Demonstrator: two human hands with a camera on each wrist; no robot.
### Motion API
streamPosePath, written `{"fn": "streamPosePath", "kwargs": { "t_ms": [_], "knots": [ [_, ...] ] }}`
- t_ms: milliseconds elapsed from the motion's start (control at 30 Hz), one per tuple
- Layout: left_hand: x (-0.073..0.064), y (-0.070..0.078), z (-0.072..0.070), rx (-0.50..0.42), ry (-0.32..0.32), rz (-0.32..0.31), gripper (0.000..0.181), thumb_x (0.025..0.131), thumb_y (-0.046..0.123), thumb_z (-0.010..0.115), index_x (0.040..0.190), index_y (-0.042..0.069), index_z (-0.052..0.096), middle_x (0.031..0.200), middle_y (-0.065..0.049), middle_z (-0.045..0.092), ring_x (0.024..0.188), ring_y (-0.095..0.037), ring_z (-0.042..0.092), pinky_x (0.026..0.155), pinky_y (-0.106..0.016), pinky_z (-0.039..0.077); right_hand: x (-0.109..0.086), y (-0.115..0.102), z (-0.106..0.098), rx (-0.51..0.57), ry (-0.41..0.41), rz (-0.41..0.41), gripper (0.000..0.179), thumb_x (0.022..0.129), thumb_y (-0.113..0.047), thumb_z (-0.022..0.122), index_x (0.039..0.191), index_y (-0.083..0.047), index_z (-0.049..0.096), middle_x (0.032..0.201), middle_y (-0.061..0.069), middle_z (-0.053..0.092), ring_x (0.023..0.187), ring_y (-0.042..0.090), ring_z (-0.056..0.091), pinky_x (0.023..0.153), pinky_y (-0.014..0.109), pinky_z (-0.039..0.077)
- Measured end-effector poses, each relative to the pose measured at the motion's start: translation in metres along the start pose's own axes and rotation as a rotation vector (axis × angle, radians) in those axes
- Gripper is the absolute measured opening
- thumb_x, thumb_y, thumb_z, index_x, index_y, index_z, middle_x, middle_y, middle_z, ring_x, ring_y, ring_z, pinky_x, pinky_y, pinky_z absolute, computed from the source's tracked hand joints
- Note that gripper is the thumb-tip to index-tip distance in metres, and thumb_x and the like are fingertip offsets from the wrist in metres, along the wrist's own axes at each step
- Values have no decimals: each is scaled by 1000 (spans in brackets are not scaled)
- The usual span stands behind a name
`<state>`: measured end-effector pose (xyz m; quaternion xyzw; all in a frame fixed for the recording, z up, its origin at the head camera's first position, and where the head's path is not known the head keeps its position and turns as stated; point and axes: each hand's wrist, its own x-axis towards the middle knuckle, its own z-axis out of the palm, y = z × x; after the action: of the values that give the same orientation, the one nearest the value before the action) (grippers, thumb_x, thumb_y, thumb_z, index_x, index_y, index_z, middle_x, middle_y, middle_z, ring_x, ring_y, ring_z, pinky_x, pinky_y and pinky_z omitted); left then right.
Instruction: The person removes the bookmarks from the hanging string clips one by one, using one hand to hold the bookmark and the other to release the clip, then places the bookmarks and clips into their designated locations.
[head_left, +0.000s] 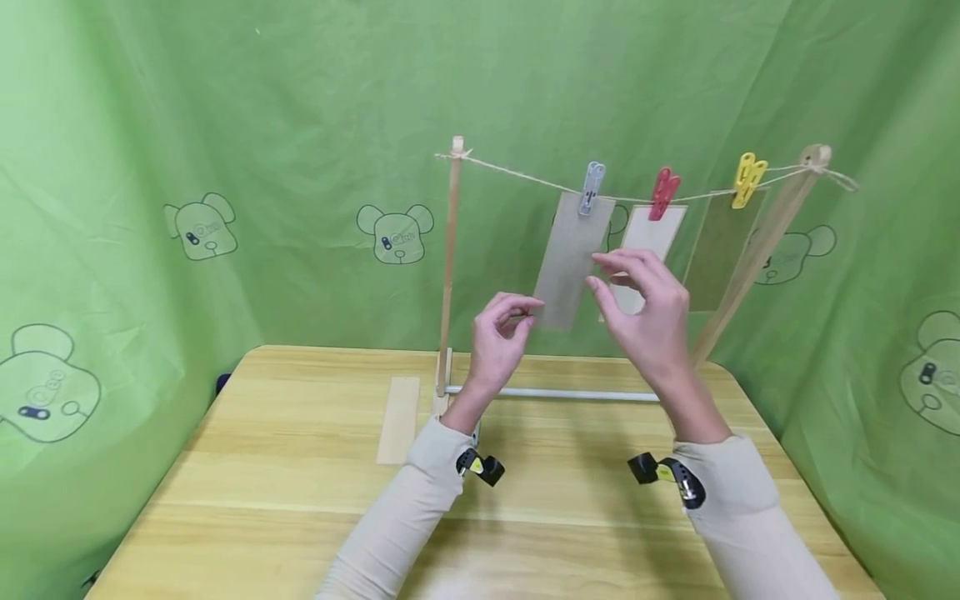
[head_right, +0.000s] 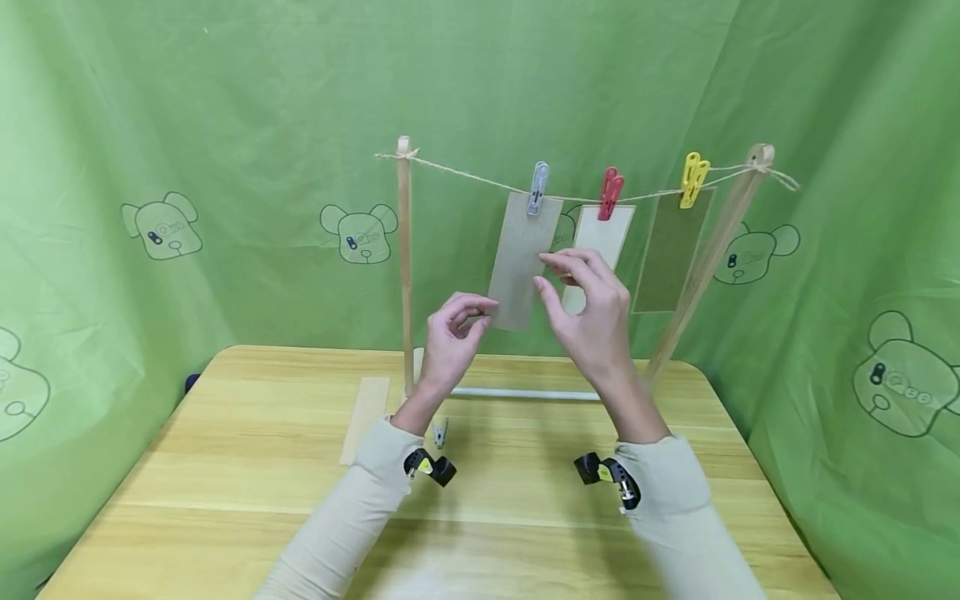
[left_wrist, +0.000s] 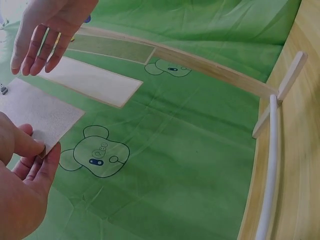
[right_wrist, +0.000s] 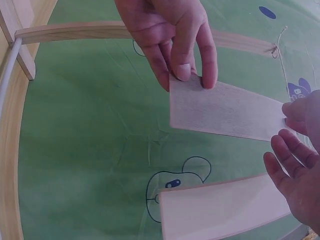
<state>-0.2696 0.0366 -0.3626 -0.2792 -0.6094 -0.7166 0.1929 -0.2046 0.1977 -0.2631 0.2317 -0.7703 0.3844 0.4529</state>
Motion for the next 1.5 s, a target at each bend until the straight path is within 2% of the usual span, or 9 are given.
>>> {"fn": "streamPosePath", "kwargs": {
  "t_ms": [67,167,333,600,833,1033,1167,1300,1500],
  "knots": [
    [-1,0,0,5,2,-10,27,87,-19,63,109,-7,71,109,-17,66,100,-24,67,93,-42,61,3,-5,-2,2,5,5,26,84,15,75,109,10,72,106,22,69,95,17,65,91,25,59],
    [-2,1,1,4,3,-20,27,87,-20,63,109,-6,71,109,-17,66,100,-25,67,92,-39,62,7,-8,-4,0,13,10,25,84,14,75,109,10,72,105,21,70,94,11,63,91,26,60],
    [-5,2,1,1,7,-24,27,88,-20,63,109,-6,71,110,-17,66,101,-26,67,91,-32,61,13,-9,-8,20,6,27,25,85,15,73,110,11,71,107,22,69,95,22,65,91,25,60],
    [-8,2,1,-10,39,-15,26,87,-20,64,108,-7,72,110,-16,66,101,-25,68,90,-31,62,25,-17,-13,73,-8,54,29,86,16,71,115,13,68,111,24,68,97,18,64,92,28,60],
    [-7,6,0,-1,53,-13,27,86,-20,64,108,-6,73,111,-16,66,102,-26,68,90,-32,62,36,-17,-16,63,-8,52,31,86,16,71,116,14,67,116,23,68,102,22,65,95,30,59],
    [-6,8,-1,0,49,-9,27,87,-20,64,108,-6,73,112,-16,66,103,-27,67,91,-32,61,48,-21,-16,36,-15,54,31,88,15,69,119,13,66,117,22,67,108,30,65,99,32,57],
    [-6,9,-1,7,46,-12,28,87,-20,64,108,-6,72,112,-16,66,103,-26,67,91,-32,61,55,-13,-15,22,-12,54,31,89,15,68,120,14,66,119,22,67,111,32,65,101,32,56],
    [-7,11,-1,12,54,-12,28,86,-20,64,108,-5,73,112,-15,66,102,-26,67,91,-33,62,64,-4,-14,7,-12,53,28,93,11,66,121,11,67,120,19,68,111,29,66,101,28,56],
    [-7,12,-3,21,56,-9,28,87,-20,64,109,-5,72,113,-15,66,104,-26,67,92,-36,62,79,-5,-16,-59,-61,86,29,100,5,57,127,4,67,125,12,69,115,21,66,101,23,54]
  ]
}}
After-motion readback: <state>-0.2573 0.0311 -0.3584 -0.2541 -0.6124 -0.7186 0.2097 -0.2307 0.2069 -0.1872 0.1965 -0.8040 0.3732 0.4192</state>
